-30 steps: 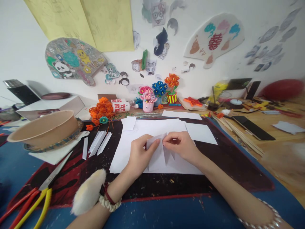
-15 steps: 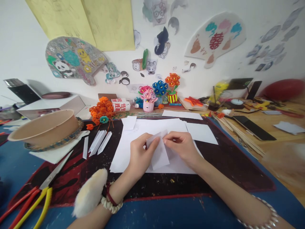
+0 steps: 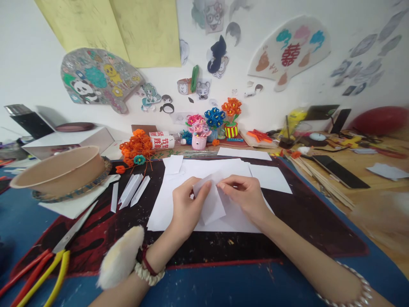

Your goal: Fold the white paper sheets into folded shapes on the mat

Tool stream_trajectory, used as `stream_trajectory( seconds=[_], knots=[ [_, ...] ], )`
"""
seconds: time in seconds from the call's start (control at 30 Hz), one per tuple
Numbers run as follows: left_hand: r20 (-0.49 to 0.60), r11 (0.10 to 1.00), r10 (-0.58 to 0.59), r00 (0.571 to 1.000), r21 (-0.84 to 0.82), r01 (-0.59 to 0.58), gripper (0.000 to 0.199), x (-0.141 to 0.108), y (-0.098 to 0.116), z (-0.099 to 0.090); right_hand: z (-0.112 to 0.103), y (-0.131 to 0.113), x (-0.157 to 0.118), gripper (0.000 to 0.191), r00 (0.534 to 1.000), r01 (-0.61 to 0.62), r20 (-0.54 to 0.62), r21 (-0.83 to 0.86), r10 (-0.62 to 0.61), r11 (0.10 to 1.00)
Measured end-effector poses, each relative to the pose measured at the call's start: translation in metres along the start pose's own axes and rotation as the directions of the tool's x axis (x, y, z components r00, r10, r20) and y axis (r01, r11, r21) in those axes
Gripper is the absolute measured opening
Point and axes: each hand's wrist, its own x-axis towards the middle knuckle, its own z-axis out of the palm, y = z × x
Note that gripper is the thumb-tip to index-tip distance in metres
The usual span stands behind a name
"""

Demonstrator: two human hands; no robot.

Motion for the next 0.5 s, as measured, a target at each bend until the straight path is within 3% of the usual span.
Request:
stream_trajectory(
  seconds=[0.27,0.5],
  knots=[
    [-0.013,0.999,-0.045,0.999,-0.020,0.045,0.032,0.0018,-0.0035,-0.0005,-0.0082,-0.0011,0.0070,0.018,0.968,-0.161,0.195,0.014,0.156,0.987],
    [0.037,0.998,-0.059,0.998,-0.011,0.059,0.034,0.0011,-0.0035,0.0004,-0.0109,-0.0047,0.0073,0.017,0.952,-0.145,0.261,-0.063,0.157,0.987]
  ],
)
